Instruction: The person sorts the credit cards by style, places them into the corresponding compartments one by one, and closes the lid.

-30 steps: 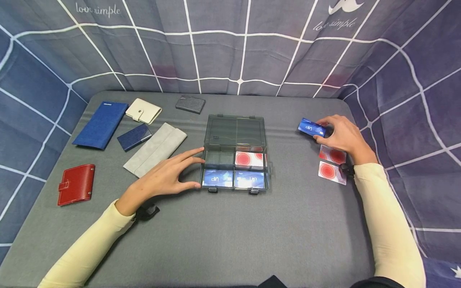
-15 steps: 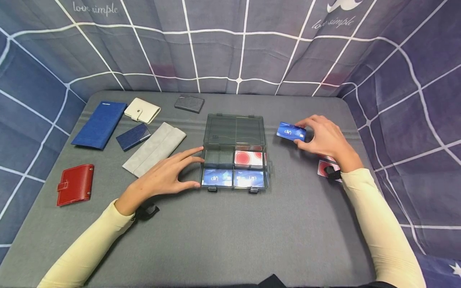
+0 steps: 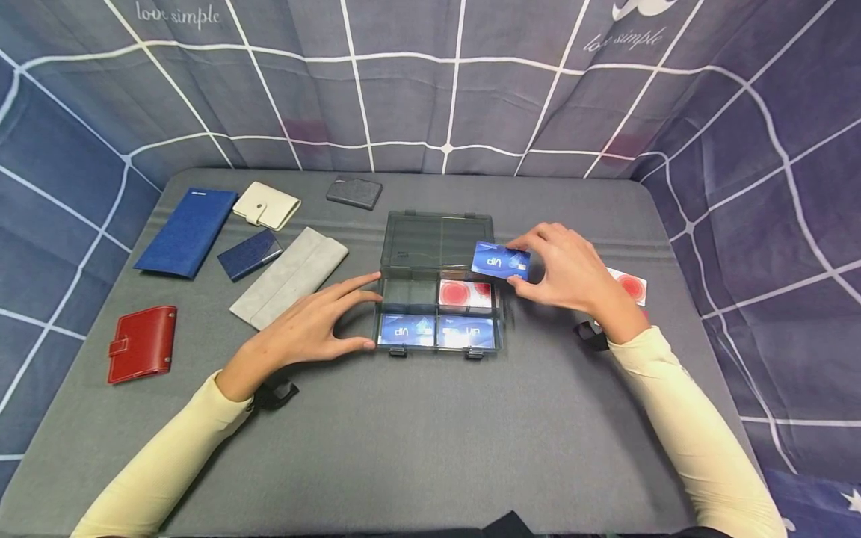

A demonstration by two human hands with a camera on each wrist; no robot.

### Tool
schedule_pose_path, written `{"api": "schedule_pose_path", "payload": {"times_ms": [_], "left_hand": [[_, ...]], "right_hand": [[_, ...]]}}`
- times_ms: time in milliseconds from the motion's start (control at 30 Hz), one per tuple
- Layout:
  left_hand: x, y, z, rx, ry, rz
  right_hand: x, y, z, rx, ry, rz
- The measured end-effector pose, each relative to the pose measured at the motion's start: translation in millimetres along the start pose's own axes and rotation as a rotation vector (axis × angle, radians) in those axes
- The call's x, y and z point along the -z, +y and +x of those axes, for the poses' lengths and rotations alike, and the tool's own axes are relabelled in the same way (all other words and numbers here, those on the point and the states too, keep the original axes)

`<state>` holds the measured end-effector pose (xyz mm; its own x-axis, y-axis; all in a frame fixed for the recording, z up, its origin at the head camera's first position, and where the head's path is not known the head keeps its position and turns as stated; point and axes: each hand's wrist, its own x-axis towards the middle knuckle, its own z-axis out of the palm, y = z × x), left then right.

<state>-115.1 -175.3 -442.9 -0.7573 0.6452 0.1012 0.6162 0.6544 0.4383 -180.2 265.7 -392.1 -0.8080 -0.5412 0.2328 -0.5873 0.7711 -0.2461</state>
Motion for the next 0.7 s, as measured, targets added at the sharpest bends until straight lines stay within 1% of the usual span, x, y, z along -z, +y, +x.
{"api": "schedule_pose_path", "payload": {"times_ms": [233,500,700], "left_hand": [[-1.0,-1.1,1.7,-0.01,0.006,0.007],[-0.1,-2.4,1.2,-0.017,0.0,0.007],[1.0,-2.1,1.5,-0.008,-0.009,0.008]], "right_hand": [[-11,-27,3,0.061,-0.033,-0.02],[-24,-57,4,0.154,-0.039,0.0],[-31,-79,4,0.228,-0.04,0.002]]}}
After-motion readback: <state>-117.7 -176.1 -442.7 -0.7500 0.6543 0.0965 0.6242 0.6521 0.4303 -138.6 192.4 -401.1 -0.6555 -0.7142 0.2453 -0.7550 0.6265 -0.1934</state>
